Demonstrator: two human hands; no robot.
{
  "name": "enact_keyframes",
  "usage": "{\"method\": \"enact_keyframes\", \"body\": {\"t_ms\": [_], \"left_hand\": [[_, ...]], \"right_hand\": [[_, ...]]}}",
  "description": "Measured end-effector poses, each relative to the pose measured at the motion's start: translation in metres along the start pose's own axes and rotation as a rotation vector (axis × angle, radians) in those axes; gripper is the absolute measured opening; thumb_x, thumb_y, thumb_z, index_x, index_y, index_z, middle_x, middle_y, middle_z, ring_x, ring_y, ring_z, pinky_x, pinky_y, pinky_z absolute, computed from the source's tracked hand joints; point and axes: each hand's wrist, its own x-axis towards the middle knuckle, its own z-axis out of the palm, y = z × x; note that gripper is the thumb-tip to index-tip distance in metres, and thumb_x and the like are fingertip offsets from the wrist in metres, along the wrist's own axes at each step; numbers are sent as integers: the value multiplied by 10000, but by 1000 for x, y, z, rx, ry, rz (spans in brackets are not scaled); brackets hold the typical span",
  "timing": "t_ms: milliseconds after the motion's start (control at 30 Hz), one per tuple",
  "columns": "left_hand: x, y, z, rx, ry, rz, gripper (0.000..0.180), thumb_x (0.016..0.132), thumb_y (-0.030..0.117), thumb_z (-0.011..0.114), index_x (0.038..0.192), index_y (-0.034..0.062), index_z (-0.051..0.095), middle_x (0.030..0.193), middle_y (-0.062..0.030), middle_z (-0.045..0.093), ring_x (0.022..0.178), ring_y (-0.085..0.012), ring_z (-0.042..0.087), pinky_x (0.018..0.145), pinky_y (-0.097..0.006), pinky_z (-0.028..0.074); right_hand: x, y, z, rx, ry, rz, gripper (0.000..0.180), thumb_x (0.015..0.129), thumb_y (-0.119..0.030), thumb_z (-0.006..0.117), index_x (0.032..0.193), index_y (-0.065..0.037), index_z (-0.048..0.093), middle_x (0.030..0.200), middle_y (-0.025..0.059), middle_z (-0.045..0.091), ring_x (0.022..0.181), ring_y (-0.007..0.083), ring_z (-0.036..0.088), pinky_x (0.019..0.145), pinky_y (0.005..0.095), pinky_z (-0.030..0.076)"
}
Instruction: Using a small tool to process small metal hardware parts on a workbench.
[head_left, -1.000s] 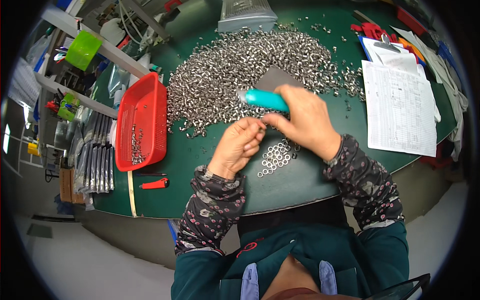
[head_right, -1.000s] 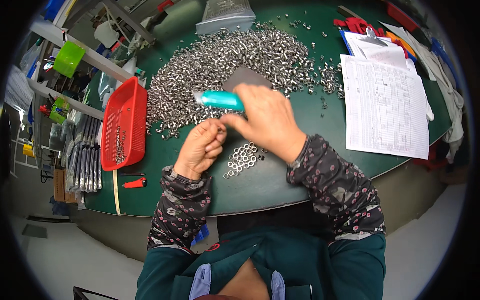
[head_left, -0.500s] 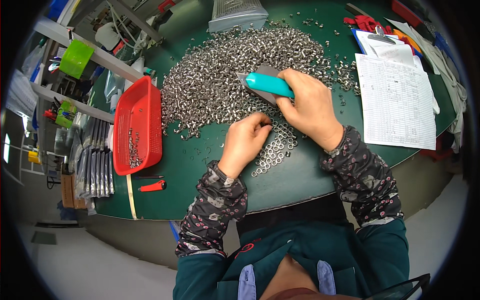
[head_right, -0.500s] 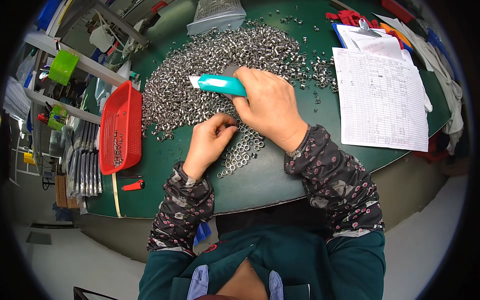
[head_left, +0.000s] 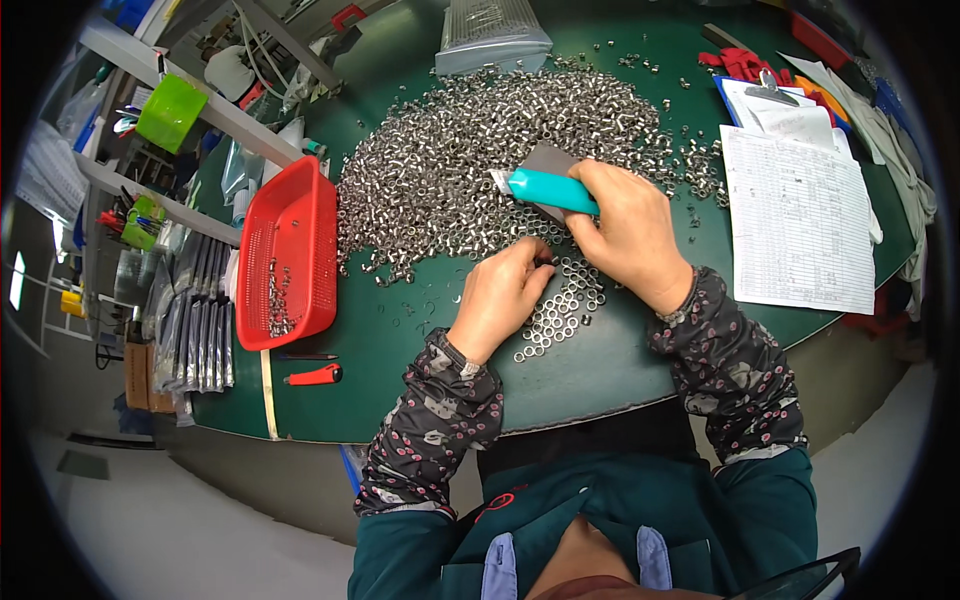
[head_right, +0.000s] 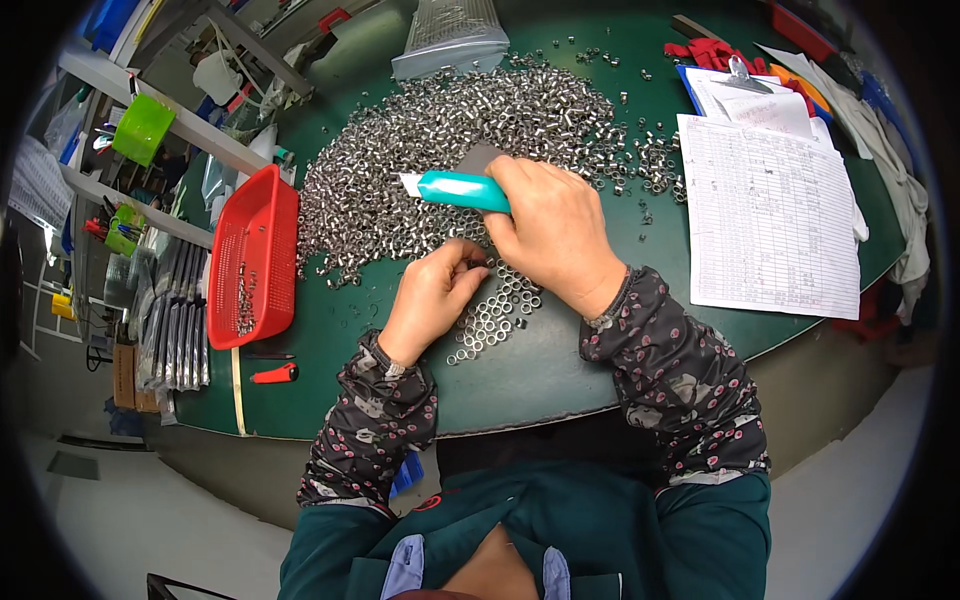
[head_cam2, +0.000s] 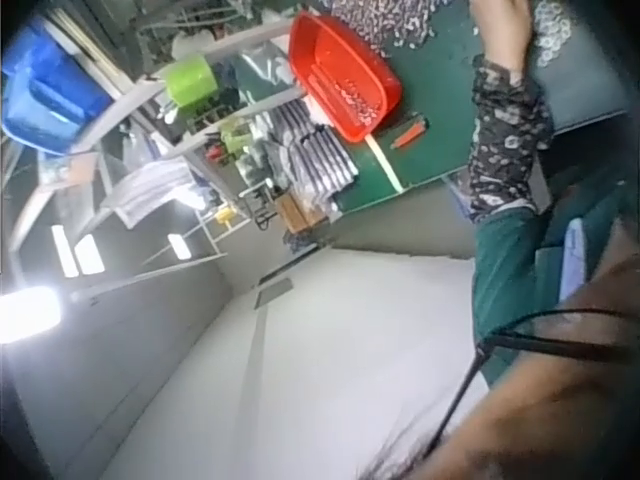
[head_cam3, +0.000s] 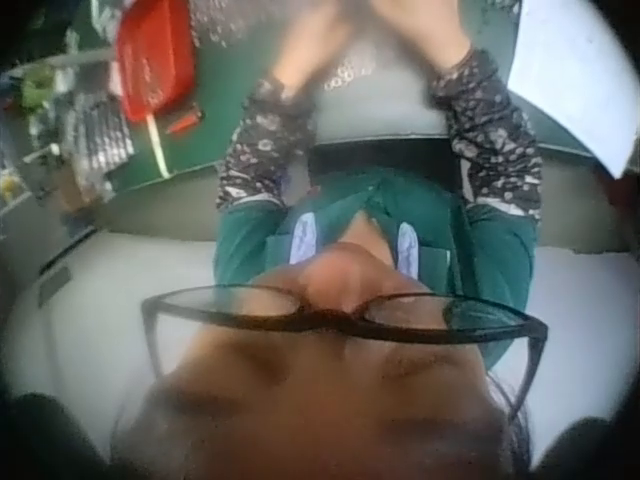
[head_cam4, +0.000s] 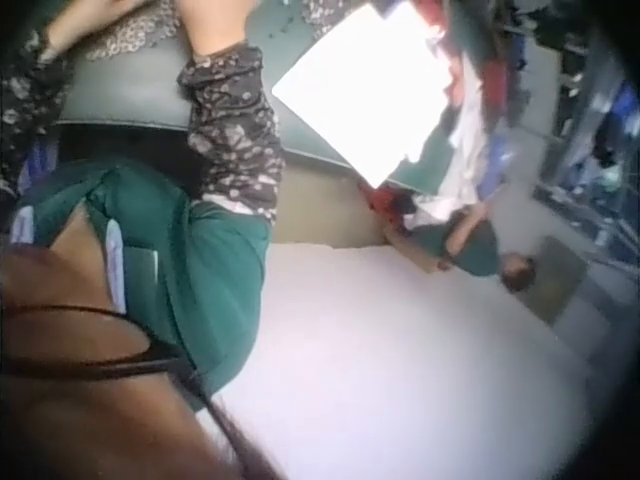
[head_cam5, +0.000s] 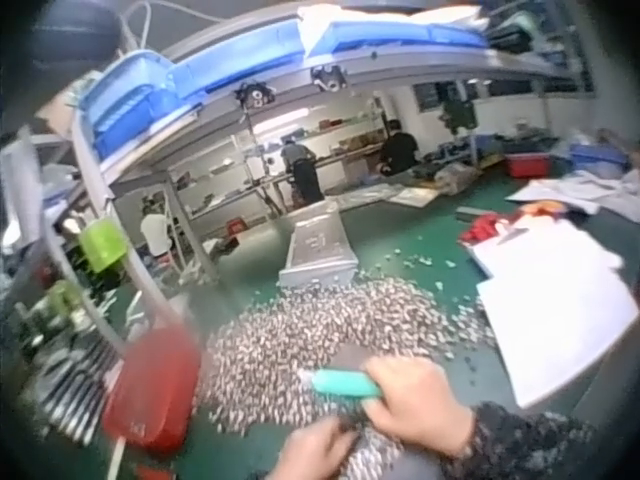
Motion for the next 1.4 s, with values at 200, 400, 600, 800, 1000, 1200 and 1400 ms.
{"method": "enact_keyframes", "body": {"t_ms": [200, 400, 600, 800, 1000, 1200, 1400], "left_hand": [[-1, -2, -5, 47, -42, 6, 155, 752, 70, 651, 891, 30, 596, 600, -78, 499, 505, -167, 483, 503, -296, 413], [1, -8, -3, 35, -46, 64, 139, 765, 77, 650, 881, 30, 591, 620, -46, 512, 513, -149, 486, 495, -280, 407], [-2, -29, -32, -1398, -140, -341, 59, 899, 113, 536, 935, 67, 529, 779, -36, 562, 511, -33, 404, 395, -163, 291], [-3, -40, -33, -1556, 74, -323, 61, 910, 92, 497, 954, 64, 527, 828, -76, 581, 495, -35, 390, 363, -144, 256], [-2, -42, -35, -1606, 87, -327, 153, 919, 99, 478, 1057, 53, 526, 830, -57, 529, 543, -51, 394, 380, -149, 261], [-2, -47, -31, -1632, 91, -281, 140, 930, 109, 476, 1044, 50, 531, 820, -47, 526, 538, -42, 386, 383, -149, 263], [-3, -45, -30, -1617, 87, -270, 137, 933, 135, 488, 1019, 38, 532, 791, -34, 525, 525, -30, 374, 381, -147, 265]], "right_hand": [[0, 2, 3, -15, -17, 14, 192, 690, -59, 618, 865, -33, 544, 768, 123, 577, 716, 316, 581, 617, 384, 454], [1, 4, 3, -20, -13, -1, 199, 693, -68, 629, 871, -35, 547, 765, 124, 576, 711, 318, 580, 613, 384, 452], [1, -3, 1, -12, -3, -54, 193, 704, -105, 613, 865, -48, 523, 711, 110, 559, 671, 301, 573, 601, 399, 446], [-3, -11, -2, 62, -155, -9, 229, 764, -188, 624, 896, -44, 503, 715, 111, 558, 686, 303, 574, 597, 409, 436], [-4, -13, 1, 47, -287, -3, 219, 789, -236, 603, 883, -59, 516, 727, 116, 561, 699, 313, 570, 597, 425, 437], [-6, -13, 3, 62, -346, -10, 214, 800, -258, 589, 865, -58, 548, 727, 115, 560, 709, 316, 572, 608, 419, 449], [-10, -10, 6, 69, -367, -5, 207, 835, -262, 562, 912, -72, 583, 750, 114, 578, 717, 314, 579, 618, 418, 456]]}}
